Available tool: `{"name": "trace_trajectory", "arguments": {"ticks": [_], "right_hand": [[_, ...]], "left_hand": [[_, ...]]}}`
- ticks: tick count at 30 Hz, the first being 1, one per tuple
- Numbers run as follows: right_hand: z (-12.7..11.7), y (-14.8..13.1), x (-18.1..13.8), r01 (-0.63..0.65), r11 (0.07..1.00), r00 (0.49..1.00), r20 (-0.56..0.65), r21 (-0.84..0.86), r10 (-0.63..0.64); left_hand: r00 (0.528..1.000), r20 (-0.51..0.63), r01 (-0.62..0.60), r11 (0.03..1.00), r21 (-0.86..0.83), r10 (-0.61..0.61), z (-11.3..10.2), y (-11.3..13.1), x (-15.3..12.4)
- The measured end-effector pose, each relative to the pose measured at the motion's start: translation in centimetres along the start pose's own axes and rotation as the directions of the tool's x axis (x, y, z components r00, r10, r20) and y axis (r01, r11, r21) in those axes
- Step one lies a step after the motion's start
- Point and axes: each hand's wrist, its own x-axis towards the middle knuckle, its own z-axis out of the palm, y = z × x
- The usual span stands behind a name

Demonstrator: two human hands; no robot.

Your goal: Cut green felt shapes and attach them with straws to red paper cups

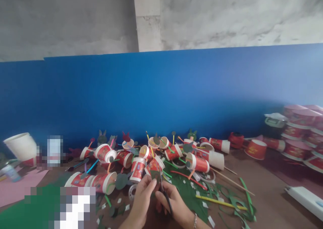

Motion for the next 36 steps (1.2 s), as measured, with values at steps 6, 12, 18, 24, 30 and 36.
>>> {"name": "trace_trajectory", "arguments": {"ticks": [6,12,18,24,30,36], "right_hand": [[0.0,-0.3,0.0,-0.038,0.999,0.999,-0.015,0.003,0.038],[-0.3,0.3,0.1,-0.031,0.999,1.0,-0.004,0.021,0.031],[-0.4,0.4,0.2,-0.051,0.999,0.998,-0.021,0.009,0.051],[-0.4,-0.1,0.1,-0.079,0.997,0.997,-0.025,-0.001,0.079],[-0.2,-0.1,0.2,-0.088,0.996,0.995,-0.037,0.007,0.088],[-0.3,0.1,0.2,-0.076,0.997,0.997,-0.02,0.01,0.076]], "left_hand": [[0.999,0.001,-0.046,0.997,0.062,0.046,-0.6,0.2,0.4],[0.997,0.035,-0.076,0.991,0.114,0.073,-0.7,0.5,0.5],[0.995,0.029,-0.1,0.982,0.162,0.097,-1.0,0.7,0.7],[0.992,0.103,-0.089,0.989,0.121,0.077,-1.0,1.3,0.9],[0.995,0.035,-0.094,0.982,0.165,0.09,-1.1,0.9,1.1],[0.99,-0.031,-0.126,0.949,0.288,0.14,-0.8,0.9,0.9]]}}
